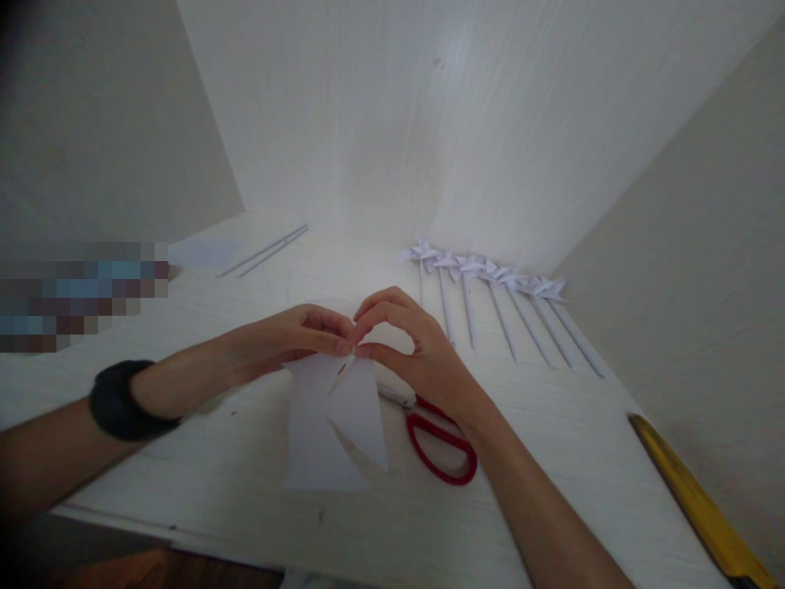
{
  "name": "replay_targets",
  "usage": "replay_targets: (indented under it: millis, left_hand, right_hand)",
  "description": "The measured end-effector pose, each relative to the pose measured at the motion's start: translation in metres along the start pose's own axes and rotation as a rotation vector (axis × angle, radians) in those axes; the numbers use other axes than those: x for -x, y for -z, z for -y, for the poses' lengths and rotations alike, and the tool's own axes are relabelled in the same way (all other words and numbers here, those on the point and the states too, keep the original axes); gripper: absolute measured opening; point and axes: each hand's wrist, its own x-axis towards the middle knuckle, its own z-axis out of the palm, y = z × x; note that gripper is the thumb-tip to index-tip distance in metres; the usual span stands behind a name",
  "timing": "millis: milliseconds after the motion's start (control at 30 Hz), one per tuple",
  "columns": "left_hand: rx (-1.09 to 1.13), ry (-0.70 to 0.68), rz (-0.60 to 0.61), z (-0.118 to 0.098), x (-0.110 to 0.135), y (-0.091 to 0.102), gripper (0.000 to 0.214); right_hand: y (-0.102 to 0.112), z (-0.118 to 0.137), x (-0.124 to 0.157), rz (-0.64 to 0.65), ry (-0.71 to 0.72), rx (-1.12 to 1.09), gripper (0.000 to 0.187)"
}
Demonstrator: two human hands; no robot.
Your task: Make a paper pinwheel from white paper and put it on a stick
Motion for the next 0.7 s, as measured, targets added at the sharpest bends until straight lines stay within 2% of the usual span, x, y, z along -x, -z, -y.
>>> replay_targets:
  millis: [167,300,500,700]
  left_hand:
    - [-0.026,-0.040,-0.072,0.000,-0.001,0.000,0.015]
    - [-0.066,-0.097,-0.150,-0.001,-0.002,-0.003,0.015]
    - [-0.173,-0.190,-0.223,0.002,-0.006,-0.004,0.014]
    - [-0.219,-0.240,-0.218,0.004,-0.007,-0.002,0.019]
  right_hand:
    - [0.001,-0.005,0.000,-0.038,-0.054,-0.007,0.002]
    - [0.000,-0.008,0.000,-0.058,-0.145,0.028,0.007]
    - [-0.001,-0.014,0.001,0.017,-0.237,0.057,0.006]
    - [-0.001,-0.017,0.001,0.044,-0.271,0.028,0.007]
